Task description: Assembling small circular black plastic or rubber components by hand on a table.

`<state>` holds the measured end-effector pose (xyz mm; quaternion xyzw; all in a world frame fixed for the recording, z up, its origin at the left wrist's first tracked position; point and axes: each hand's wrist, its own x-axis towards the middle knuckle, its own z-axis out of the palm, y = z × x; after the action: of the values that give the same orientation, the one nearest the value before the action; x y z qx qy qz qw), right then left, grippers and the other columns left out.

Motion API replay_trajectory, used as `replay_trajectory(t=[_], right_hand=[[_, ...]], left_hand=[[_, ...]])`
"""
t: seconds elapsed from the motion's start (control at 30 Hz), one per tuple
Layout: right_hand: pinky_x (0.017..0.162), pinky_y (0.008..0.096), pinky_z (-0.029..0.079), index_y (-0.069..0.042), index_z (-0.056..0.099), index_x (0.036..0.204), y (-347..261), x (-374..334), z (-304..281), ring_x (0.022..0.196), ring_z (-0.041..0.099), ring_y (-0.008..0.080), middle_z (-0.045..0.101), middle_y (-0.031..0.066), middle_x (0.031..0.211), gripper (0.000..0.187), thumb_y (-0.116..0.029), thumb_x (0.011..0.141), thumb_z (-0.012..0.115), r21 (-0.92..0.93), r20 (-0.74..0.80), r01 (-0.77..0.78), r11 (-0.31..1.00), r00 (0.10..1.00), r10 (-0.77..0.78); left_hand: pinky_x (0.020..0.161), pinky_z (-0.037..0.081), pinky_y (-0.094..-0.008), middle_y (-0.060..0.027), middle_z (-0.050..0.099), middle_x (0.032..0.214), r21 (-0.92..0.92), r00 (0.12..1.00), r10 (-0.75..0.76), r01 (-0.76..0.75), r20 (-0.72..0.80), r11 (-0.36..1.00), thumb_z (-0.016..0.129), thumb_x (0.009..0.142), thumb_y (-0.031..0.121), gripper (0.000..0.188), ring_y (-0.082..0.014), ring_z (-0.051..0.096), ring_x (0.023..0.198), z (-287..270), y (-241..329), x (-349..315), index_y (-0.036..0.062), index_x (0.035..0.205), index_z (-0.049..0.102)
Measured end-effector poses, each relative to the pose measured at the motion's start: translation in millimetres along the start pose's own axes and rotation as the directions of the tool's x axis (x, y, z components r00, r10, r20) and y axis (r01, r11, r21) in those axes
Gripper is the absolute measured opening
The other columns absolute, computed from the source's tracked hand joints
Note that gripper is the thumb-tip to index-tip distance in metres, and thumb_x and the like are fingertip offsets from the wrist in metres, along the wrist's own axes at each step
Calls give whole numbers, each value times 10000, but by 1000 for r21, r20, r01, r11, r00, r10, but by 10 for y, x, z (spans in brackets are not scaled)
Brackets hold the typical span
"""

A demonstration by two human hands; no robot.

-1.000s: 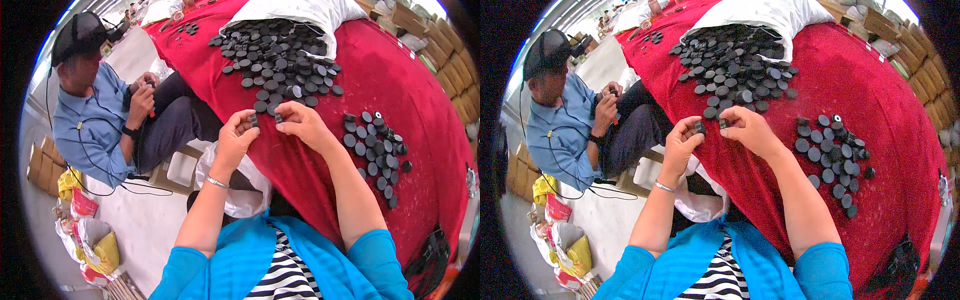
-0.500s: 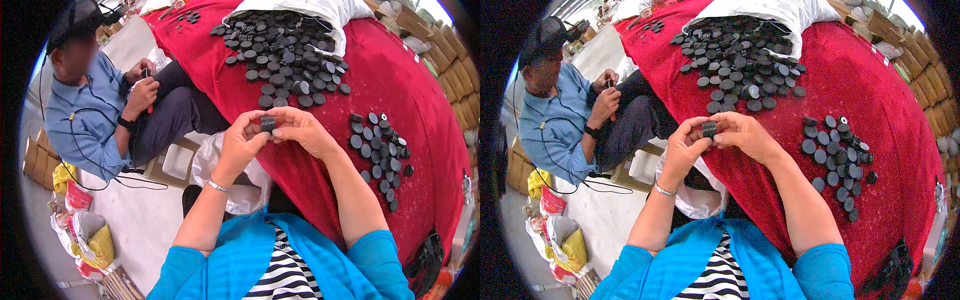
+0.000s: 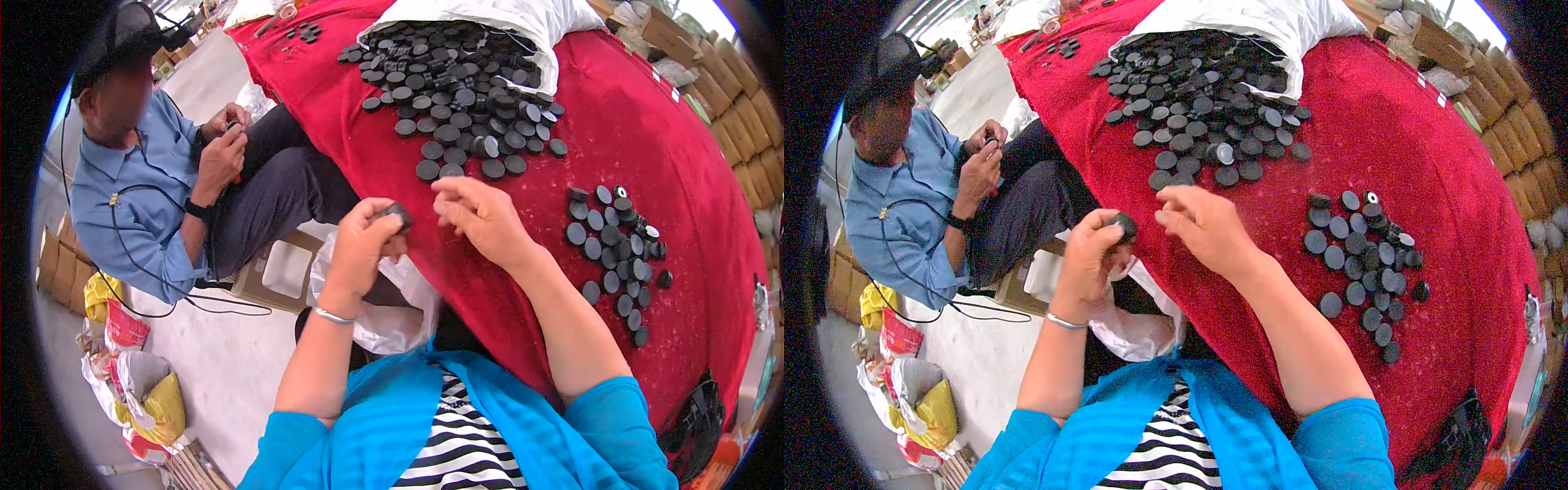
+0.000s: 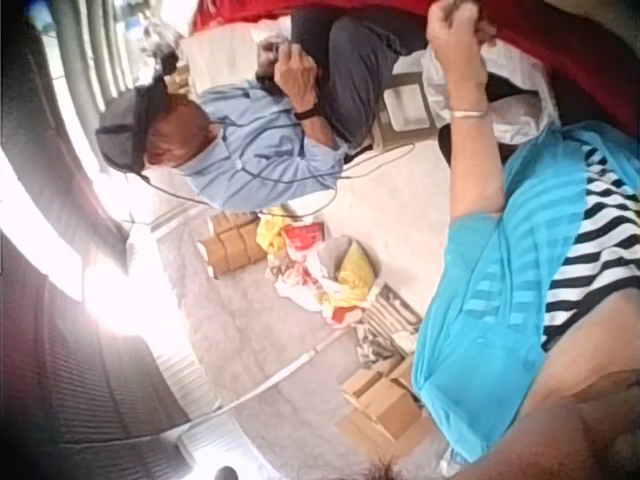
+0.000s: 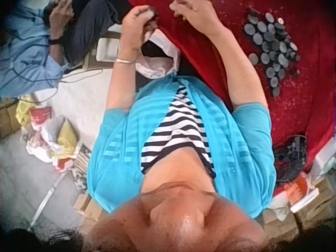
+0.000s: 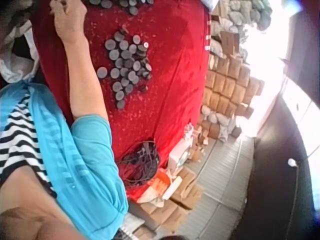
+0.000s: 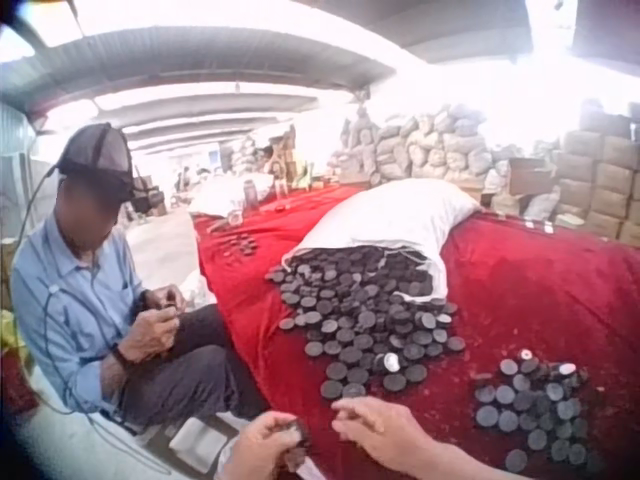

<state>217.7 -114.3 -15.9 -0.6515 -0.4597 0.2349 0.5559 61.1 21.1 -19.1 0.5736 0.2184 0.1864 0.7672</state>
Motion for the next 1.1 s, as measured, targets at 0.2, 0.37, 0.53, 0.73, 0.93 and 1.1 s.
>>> replay_trajectory(t=[0.2,0.37,0.53,0.73,0.93,1.1], right_hand=[[840,359,485,-39,561,1191,-9,115,-65,995,591,286,571,126,1145,370,-120,835,627,-617,-120,231,753,917,-379],[857,409,471,-68,575,1113,-52,74,-95,1042,548,320,537,118,1200,330,-150,802,649,-716,-9,41,697,998,-68],[840,407,474,-58,567,1032,-71,48,-51,1015,553,319,562,117,1098,291,-156,779,669,-716,30,164,679,978,-205],[814,416,474,-54,567,1034,-8,83,-81,975,559,324,560,118,996,291,-134,772,663,-709,33,153,688,982,-184],[767,435,503,-58,557,1058,-59,47,-59,919,582,330,551,134,962,303,-113,773,645,-749,43,178,638,974,-220],[775,423,503,-41,569,1100,-15,48,-51,906,593,350,567,156,957,354,-129,767,652,-697,39,141,703,986,-160]], left_hand=[[642,507,-313,-165,653,911,963,965,262,-74,4,258,690,807,250,403,-204,644,712,-562,-274,-76,-28,1080,589],[699,510,-340,-175,636,965,820,858,514,-311,25,480,684,795,208,374,-272,634,737,9,30,238,-17,1082,601],[734,500,-435,-174,559,994,931,860,412,-359,302,67,613,805,136,383,-347,600,824,299,92,670,69,1178,560],[727,492,-477,-179,535,933,937,900,289,-349,326,29,588,804,117,371,-390,581,829,345,91,746,113,1172,537],[667,522,-463,-181,553,911,920,869,317,-391,379,-28,614,768,114,285,-389,614,768,395,122,733,96,1047,561],[677,521,-468,-197,567,918,927,863,360,-375,355,-16,621,762,114,250,-390,608,759,307,68,685,43,994,564]])
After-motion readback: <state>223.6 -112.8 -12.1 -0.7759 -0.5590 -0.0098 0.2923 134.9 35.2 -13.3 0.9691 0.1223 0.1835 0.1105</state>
